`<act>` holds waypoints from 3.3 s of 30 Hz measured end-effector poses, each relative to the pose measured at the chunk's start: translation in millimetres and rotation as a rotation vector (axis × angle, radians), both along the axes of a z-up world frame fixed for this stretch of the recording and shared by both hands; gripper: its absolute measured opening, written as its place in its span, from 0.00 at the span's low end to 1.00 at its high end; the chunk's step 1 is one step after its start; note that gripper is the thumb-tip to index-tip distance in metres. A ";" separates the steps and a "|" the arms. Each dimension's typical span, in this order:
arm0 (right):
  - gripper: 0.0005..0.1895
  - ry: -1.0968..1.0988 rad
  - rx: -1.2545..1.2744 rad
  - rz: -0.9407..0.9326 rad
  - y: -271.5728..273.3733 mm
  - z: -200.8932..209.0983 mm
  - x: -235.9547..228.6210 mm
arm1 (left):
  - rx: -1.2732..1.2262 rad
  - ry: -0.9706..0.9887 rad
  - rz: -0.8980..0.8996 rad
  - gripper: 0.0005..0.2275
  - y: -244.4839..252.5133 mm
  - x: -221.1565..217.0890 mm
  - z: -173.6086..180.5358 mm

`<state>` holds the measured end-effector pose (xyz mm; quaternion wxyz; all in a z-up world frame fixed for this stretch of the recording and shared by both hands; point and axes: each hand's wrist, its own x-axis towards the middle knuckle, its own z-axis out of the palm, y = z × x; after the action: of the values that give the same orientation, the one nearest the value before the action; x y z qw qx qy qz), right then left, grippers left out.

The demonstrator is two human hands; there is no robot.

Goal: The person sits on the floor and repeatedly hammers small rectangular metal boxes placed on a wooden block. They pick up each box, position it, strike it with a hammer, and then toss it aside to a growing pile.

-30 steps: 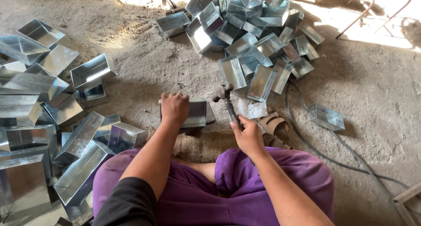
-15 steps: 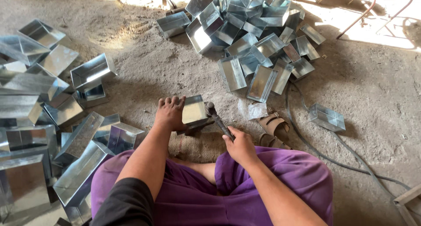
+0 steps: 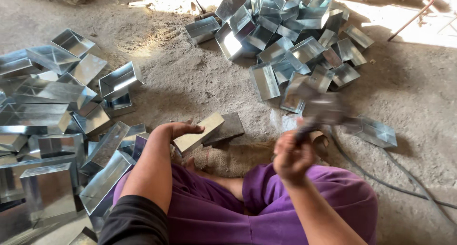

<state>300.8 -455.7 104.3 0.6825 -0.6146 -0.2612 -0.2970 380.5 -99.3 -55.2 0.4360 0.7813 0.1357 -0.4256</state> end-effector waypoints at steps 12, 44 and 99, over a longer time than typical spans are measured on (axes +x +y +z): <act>0.11 0.770 -0.583 -0.002 -6.9 -58.3 19.4 | 0.187 -0.263 -0.073 0.65 -25.8 -11.2 29.6; 0.08 0.031 -0.108 -0.067 -40.8 42.1 -9.2 | 0.199 -1.075 0.089 0.63 -82.9 -4.1 -3.0; 0.09 0.982 -0.285 0.093 -34.2 -15.2 11.6 | 0.836 -1.039 -0.394 0.14 -94.1 -13.2 71.9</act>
<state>312.4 -490.0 89.0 0.6467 -0.7563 0.0250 0.0961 367.2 -193.4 16.7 0.0216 0.9962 -0.0823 0.0201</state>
